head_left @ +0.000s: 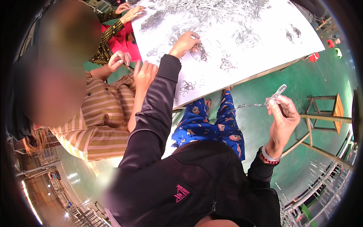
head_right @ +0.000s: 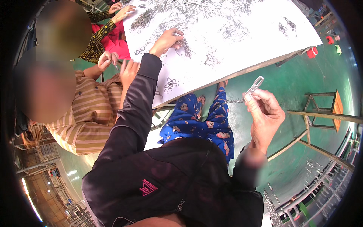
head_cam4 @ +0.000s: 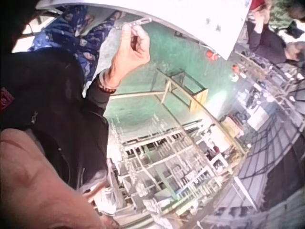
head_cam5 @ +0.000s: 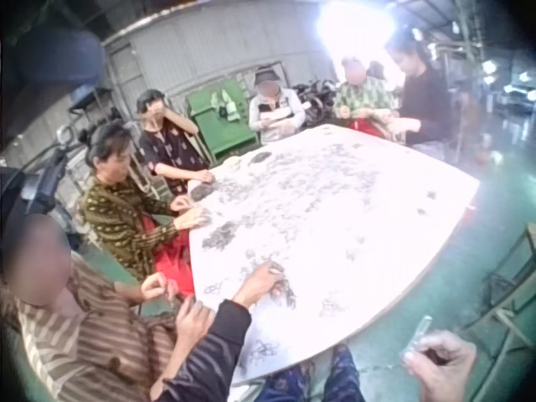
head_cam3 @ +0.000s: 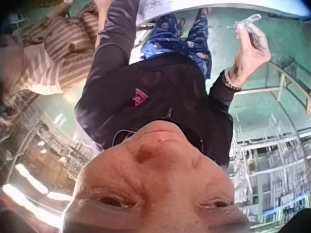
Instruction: The person picks up metal links from a large pile on a table and attaches them one by one to a long chain. Once several links are attached, the person lifts the chain and hangs it on a rack with other similar chains.
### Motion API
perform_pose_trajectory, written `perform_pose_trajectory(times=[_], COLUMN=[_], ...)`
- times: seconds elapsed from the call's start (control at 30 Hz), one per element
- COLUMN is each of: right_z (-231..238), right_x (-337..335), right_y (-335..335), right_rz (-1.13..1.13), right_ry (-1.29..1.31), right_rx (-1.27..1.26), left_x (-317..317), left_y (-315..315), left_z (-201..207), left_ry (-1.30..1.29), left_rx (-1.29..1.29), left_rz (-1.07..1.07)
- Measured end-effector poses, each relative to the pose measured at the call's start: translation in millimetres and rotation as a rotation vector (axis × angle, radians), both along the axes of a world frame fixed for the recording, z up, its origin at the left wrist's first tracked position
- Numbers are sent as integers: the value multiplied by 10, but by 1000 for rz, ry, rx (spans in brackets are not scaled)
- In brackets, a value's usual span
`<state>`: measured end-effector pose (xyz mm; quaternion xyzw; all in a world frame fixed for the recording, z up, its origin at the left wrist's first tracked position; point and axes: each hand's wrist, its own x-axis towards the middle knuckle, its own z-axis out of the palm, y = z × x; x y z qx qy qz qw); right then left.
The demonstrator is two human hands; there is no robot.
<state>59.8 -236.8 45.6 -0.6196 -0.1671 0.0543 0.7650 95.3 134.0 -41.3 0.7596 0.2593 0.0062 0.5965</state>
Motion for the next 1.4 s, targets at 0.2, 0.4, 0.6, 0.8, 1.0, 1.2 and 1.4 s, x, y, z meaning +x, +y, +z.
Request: perform_pose_trajectory(times=[0.2,0.4,0.6,0.8,1.0,1.2,1.4], right_z=[-90,-193,-213,-345,-512,-497,-470], right_x=[35,52,119,163,87,-46,-124], right_y=[-38,-54,-21,59,204,266,292], right_rz=[-7,-27,-47,-93,-105,-152,-189], right_ry=[30,52,76,59,67,4,-249], right_rx=[-18,-12,-72,-86,-82,-143,-333], left_x=[158,476,704,489,-396,-605,-729], left_y=[-99,-749,-883,-1085,-1768,-1982,-2071], left_z=[-178,-215,-422,28,676,735,764], left_ry=[28,-344,-284,-220,-481,-516,-556], left_rx=[766,997,1167,695,-348,-163,-139], left_rz=[-101,-429,-613,-422,-341,-318,-202])
